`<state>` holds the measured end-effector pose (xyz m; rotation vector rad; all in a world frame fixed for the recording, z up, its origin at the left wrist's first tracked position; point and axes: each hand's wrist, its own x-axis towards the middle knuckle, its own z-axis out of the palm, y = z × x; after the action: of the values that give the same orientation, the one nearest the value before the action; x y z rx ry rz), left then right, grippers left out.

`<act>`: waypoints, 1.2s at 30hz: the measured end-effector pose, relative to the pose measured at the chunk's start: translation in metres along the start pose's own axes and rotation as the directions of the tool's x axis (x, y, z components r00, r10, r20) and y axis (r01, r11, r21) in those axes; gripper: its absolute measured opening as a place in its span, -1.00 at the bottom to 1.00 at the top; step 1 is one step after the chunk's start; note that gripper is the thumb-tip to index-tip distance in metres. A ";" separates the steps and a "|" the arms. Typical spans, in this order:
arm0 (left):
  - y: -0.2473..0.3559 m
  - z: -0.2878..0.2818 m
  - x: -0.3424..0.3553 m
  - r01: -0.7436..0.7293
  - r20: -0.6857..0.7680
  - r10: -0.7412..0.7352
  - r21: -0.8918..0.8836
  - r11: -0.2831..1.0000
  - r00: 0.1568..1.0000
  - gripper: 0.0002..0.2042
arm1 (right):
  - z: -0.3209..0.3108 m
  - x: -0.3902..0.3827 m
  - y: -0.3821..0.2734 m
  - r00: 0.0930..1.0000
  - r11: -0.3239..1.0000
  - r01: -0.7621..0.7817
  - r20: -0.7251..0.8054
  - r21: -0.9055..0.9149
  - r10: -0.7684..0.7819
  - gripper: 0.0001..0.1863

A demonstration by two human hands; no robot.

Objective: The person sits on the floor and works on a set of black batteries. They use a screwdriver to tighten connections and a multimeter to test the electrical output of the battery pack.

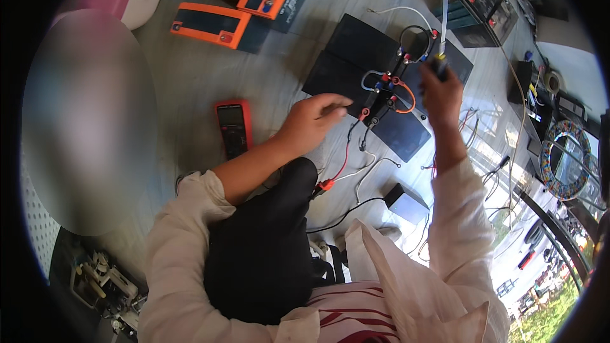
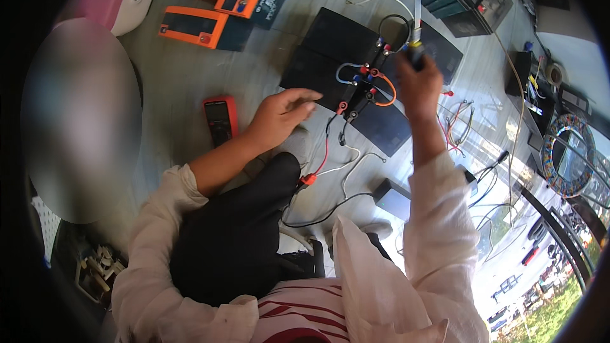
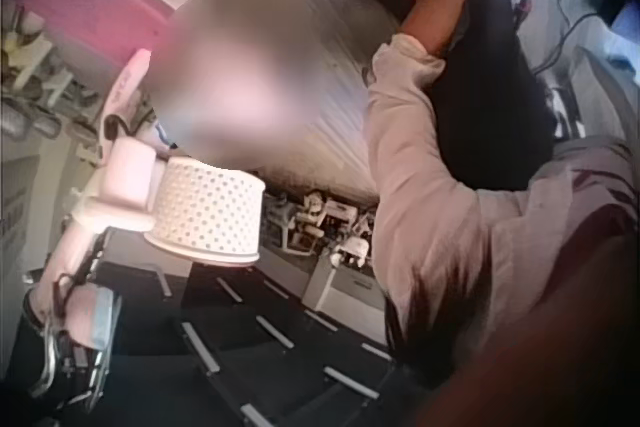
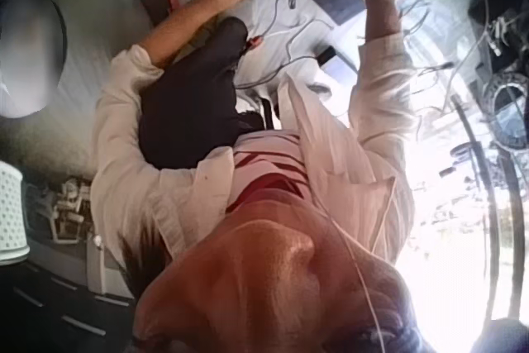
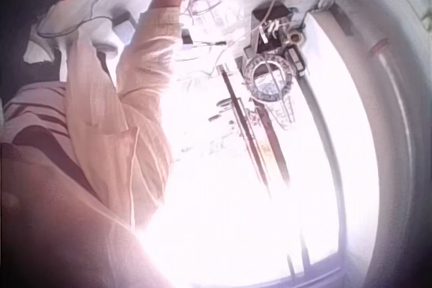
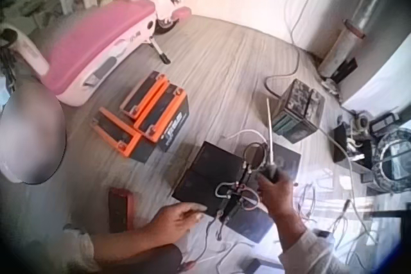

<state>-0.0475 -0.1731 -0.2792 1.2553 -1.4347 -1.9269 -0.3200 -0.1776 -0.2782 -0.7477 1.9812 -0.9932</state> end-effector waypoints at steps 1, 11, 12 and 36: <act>0.015 0.006 0.004 -0.011 0.038 0.014 -0.070 0.998 0.999 -0.81 | 0.008 -0.025 -0.007 0.994 0.992 0.023 0.106 0.126 -0.036 -0.81; 0.032 -0.003 0.000 0.382 0.255 -0.288 -0.523 0.762 0.923 -0.83 | 0.044 -0.120 -0.050 0.922 0.929 0.331 0.268 -0.168 -0.280 -0.78; 0.031 -0.005 -0.001 0.395 0.273 -0.289 -0.537 0.746 0.917 -0.83 | 0.044 -0.123 -0.052 0.921 0.934 0.318 0.288 -0.161 -0.264 -0.78; 0.026 -0.309 0.049 -0.135 -0.737 0.329 0.312 0.940 0.591 -0.79 | -0.062 -0.293 0.038 0.857 0.883 -0.464 0.217 -0.067 0.467 -0.83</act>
<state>0.1863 -0.3822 -0.2931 1.6222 -1.2396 -0.8210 -0.2255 0.0894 -0.1750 -0.3350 1.8409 -0.5759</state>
